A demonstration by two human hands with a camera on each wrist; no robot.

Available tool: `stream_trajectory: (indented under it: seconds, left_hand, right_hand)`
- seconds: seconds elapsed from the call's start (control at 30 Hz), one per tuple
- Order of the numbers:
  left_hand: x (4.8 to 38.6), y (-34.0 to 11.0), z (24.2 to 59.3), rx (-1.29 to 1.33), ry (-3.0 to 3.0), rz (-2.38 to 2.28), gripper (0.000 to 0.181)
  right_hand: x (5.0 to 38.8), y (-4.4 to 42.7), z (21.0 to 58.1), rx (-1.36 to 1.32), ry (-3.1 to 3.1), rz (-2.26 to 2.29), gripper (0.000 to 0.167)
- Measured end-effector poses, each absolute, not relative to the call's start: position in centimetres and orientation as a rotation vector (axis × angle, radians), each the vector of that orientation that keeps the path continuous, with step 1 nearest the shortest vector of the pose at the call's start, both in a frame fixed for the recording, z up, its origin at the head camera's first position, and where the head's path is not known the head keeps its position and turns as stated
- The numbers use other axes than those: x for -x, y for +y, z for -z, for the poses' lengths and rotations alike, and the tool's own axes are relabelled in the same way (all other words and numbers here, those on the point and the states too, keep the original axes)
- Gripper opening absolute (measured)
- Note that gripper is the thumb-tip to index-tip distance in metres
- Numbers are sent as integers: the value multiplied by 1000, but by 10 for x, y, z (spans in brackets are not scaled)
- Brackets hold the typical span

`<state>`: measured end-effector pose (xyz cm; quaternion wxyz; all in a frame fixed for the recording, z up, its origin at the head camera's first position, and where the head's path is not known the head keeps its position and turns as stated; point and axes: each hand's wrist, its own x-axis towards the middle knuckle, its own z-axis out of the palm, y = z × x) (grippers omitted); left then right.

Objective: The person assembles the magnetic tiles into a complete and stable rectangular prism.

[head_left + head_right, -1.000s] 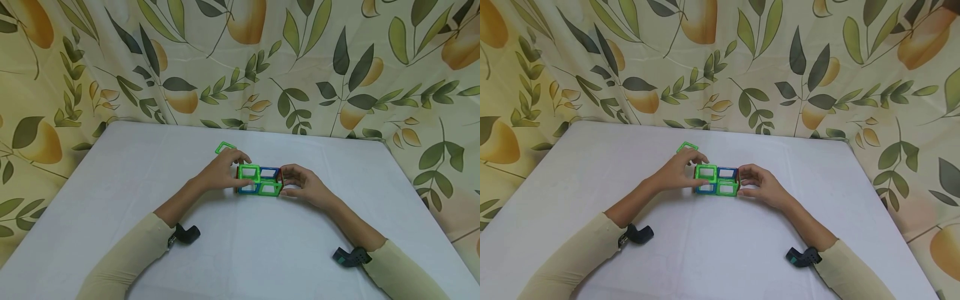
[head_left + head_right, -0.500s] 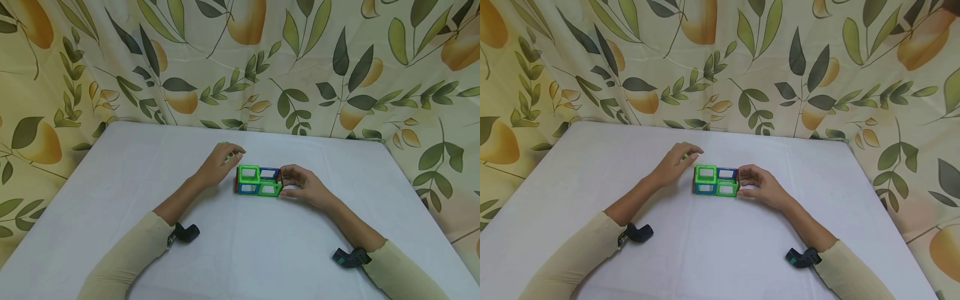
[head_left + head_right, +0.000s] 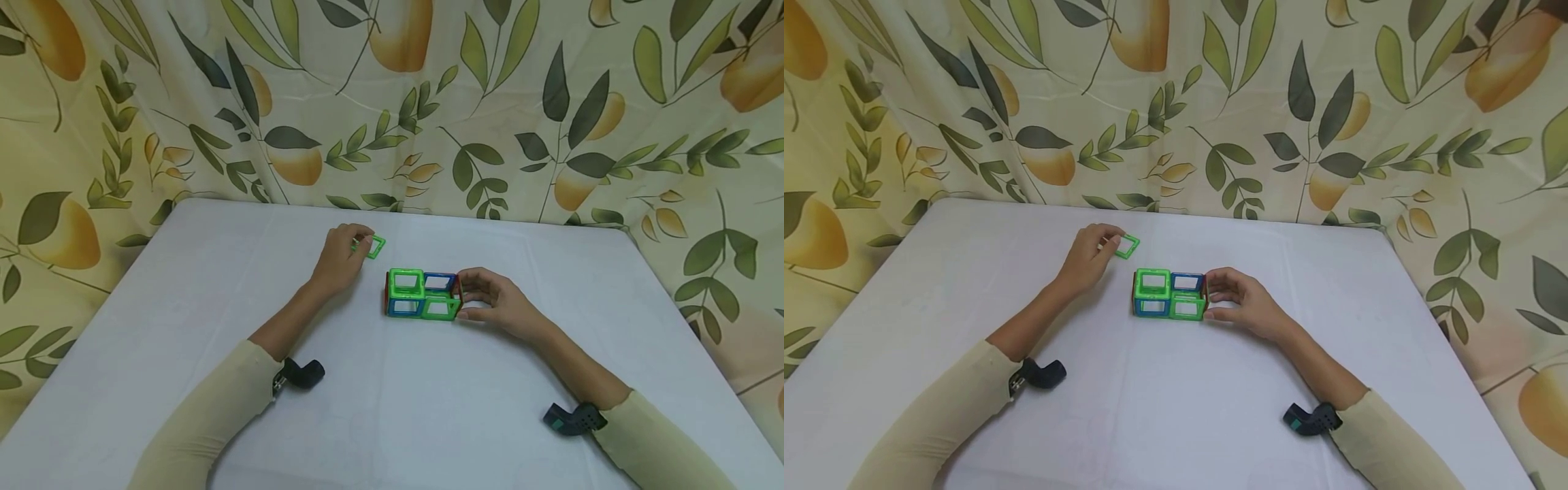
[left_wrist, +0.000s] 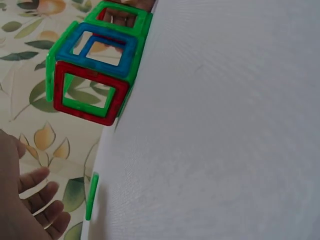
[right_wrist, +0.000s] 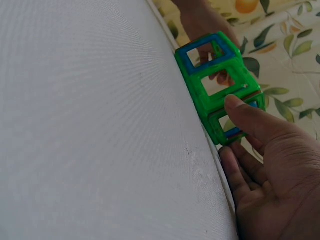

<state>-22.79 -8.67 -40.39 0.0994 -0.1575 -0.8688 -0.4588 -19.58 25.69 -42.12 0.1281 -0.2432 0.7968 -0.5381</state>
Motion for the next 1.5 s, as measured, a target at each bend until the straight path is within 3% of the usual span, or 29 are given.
stream_trajectory:
  seconds: [0.37,0.93,1.5]
  left_hand:
    - [245,-89,416,196,-2740,1125,50]
    - [263,-84,422,66,-2861,1002,75]
    - [266,-74,423,-25,-2920,816,77]
  right_hand:
    - [195,257,422,709,2321,1563,64]
    - [195,257,421,717,2323,1561,63]
    - [195,257,420,726,2318,1562,63]
